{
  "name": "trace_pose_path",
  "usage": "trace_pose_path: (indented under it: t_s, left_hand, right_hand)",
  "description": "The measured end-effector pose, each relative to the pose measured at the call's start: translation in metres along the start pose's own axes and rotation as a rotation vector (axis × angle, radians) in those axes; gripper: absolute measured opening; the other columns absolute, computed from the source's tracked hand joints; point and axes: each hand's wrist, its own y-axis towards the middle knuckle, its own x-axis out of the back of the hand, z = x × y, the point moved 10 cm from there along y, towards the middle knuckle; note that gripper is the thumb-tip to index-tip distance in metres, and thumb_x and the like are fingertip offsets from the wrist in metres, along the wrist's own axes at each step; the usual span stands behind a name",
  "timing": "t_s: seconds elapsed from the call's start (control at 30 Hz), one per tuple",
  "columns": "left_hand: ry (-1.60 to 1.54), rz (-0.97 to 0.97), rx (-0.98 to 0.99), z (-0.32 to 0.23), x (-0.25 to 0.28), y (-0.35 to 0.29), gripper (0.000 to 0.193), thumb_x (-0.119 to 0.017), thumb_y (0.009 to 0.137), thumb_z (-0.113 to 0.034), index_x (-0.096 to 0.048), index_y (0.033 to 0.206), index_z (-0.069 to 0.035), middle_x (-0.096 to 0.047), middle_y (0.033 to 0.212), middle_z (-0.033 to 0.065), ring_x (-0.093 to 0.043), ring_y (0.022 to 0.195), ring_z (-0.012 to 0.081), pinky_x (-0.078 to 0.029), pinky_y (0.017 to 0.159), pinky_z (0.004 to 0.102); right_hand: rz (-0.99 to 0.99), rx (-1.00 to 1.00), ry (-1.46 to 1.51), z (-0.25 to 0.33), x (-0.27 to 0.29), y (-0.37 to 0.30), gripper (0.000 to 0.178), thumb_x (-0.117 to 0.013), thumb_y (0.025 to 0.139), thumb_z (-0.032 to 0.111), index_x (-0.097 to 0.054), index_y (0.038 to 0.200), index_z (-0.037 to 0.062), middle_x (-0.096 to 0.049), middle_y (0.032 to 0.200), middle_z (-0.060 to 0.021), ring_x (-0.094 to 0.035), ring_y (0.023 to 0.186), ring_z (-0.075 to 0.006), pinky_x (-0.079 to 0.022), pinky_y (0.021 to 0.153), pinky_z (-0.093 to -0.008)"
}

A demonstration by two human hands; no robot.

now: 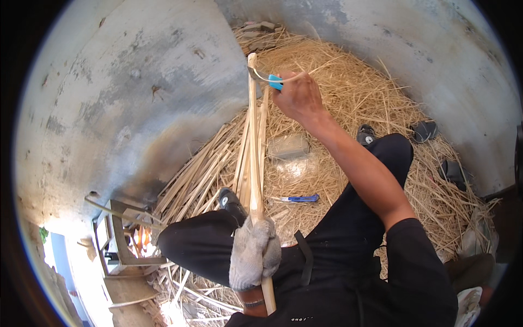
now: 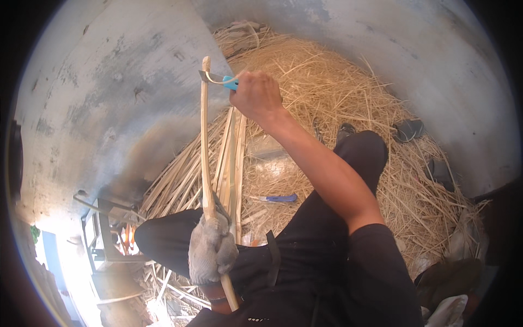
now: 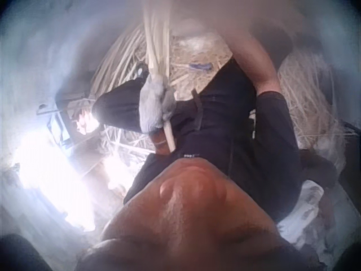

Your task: The person sits on a straw-covered floor and uses a knife to shave thin strips from a bamboo stick. They hold the stick with a gloved hand and repeatedly scrape along its length, creating a pile of shavings.

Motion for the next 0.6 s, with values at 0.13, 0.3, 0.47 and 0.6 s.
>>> trace_pose_path:
  t_s: [0.13,0.3,0.47,0.6]
  left_hand:
    - [-0.008,0.026,0.038,0.007,-0.007,0.002,0.022,-0.054,0.102,-0.026,-0.051,0.094,-0.006,-0.041,0.050,0.0014,-0.033,0.034,0.0091,-0.026,0.031,0.0245]
    - [0.272,0.042,0.113,0.021,-0.003,-0.028,0.024,-0.053,0.102,-0.028,-0.051,0.092,-0.006,-0.043,0.049,0.0021,-0.034,0.034,0.0092,-0.026,0.031,0.0248]
    - [-0.057,-0.042,-0.060,-0.002,0.044,-0.027,0.034,-0.052,0.103,-0.038,-0.050,0.091,-0.006,-0.042,0.047,0.0022,-0.034,0.031,0.0099,-0.025,0.029,0.0252]
    - [-0.148,0.078,-0.127,-0.019,0.031,-0.017,0.039,-0.051,0.104,-0.043,-0.050,0.090,-0.006,-0.042,0.046,0.0020,-0.035,0.031,0.0101,-0.025,0.029,0.0246]
  right_hand:
    - [-0.031,-0.021,-0.035,-0.027,-0.016,0.003,0.023,-0.061,0.085,0.009,-0.058,0.063,0.0019,-0.054,0.048,-0.0071,-0.051,0.037,-0.0174,-0.040,0.035,-0.0341]
    - [-0.019,-1.062,0.536,-0.213,-0.029,-0.009,0.034,-0.058,0.092,0.020,-0.057,0.064,0.0004,-0.053,0.056,-0.0060,-0.053,0.050,-0.0181,-0.042,0.047,-0.0388]
    - [-0.012,-0.358,0.532,-0.035,-0.002,0.012,0.037,-0.064,0.095,0.030,-0.045,0.069,0.0113,-0.038,0.052,0.0025,-0.038,0.043,-0.0126,-0.031,0.041,-0.0335]
    - [0.048,0.120,0.490,0.053,-0.005,-0.041,0.026,-0.066,0.091,0.027,-0.052,0.080,0.0085,-0.047,0.054,-0.0009,-0.046,0.042,-0.0141,-0.036,0.040,-0.0324]
